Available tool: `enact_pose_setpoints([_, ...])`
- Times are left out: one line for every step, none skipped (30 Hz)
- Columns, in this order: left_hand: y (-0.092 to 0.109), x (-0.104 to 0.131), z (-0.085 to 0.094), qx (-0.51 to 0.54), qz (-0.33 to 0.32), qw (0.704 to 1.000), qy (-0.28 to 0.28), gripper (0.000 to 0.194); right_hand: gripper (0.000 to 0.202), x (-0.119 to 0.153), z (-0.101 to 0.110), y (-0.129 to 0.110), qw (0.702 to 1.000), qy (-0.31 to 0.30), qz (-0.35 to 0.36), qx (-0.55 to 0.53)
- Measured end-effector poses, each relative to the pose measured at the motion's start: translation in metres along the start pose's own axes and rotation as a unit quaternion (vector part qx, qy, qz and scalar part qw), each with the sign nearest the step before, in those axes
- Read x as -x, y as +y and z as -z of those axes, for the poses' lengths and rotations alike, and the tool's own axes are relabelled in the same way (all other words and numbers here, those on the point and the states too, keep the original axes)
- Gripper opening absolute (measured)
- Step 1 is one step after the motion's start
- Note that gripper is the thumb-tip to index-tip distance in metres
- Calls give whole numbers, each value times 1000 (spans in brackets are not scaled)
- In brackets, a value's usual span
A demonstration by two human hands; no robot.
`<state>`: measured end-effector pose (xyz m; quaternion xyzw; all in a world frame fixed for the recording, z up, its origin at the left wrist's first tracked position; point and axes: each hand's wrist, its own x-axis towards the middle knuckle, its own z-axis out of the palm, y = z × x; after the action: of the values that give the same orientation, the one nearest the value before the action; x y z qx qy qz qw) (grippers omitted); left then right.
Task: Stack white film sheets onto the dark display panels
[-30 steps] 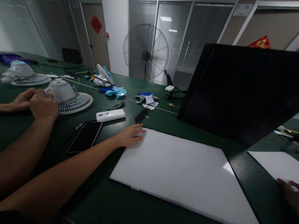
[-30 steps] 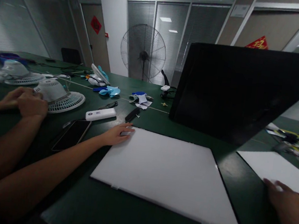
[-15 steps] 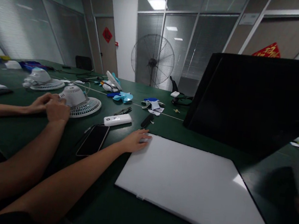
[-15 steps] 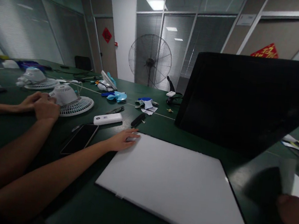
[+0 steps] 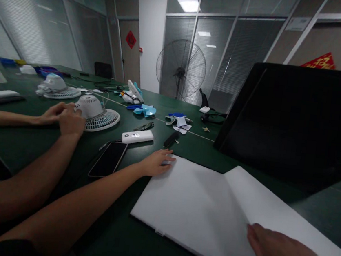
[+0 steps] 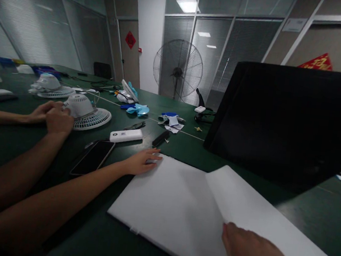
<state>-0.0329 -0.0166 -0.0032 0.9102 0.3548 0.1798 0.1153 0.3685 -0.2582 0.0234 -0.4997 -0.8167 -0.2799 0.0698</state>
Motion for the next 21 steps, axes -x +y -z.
enact_pose_setpoints([0,0,0,6,3,1000,-3,43,41,-13,11,-19,999,21,49,-1])
enact_pose_setpoints([1,-1,0,14,8,1000,-3,44,44,-25,21,-35,996,20,82,-14])
enact_pose_setpoints([1,-1,0,24,14,1000,-1,48,44,-34,29,-48,993,27,110,-30])
enact_pose_setpoints([1,-2,0,35,22,999,3,54,44,-41,34,-59,989,41,132,-46])
enact_pose_setpoints([1,-2,-1,45,29,999,8,59,45,-45,37,-68,985,57,148,-61])
enact_pose_setpoints([0,-3,-1,55,33,998,14,64,47,-46,37,-75,982,75,157,-73])
enact_pose_setpoints([0,-3,-2,64,32,997,18,66,49,-46,36,-80,979,91,160,-84])
enact_pose_setpoints([0,-3,-2,70,28,997,22,66,50,-44,33,-84,978,97,157,-96])
enact_pose_setpoints([-1,-3,-2,75,22,997,22,65,51,-42,30,-88,978,98,148,-107])
enact_pose_setpoints([-1,-3,-2,77,18,997,24,63,51,-40,27,-92,979,100,133,-120])
enact_pose_setpoints([0,-3,-1,78,18,996,24,62,52,-38,24,-95,979,101,119,-132])
enact_pose_setpoints([0,-2,-1,78,21,996,24,62,52,-38,22,-99,979,98,106,-145])
enact_pose_setpoints([1,-2,0,77,27,996,24,62,52,-38,20,-102,979,92,95,-157])
enact_pose_setpoints([2,-2,0,74,32,997,23,63,52,-39,19,-105,978,84,86,-170])
enact_pose_setpoints([3,-2,0,68,35,997,21,66,52,-40,19,-107,976,76,80,-186])
enact_pose_setpoints([3,-2,0,61,34,997,19,70,50,-41,18,-107,973,65,84,-205])
enact_pose_setpoints([3,-3,-1,53,31,998,17,73,47,-42,18,-105,968,49,93,-227])
enact_pose_setpoints([3,-3,-2,46,26,998,16,76,42,-43,19,-101,962,31,97,-253])
enact_pose_setpoints([1,-3,-3,42,19,999,16,76,37,-44,21,-96,953,12,97,-286])
enact_pose_setpoints([-1,-4,-4,42,11,999,16,74,34,-44,24,-90,941,-10,93,-326])
enact_pose_setpoints([-3,-4,-5,43,2,999,15,70,32,-45,29,-83,923,-28,83,-375])
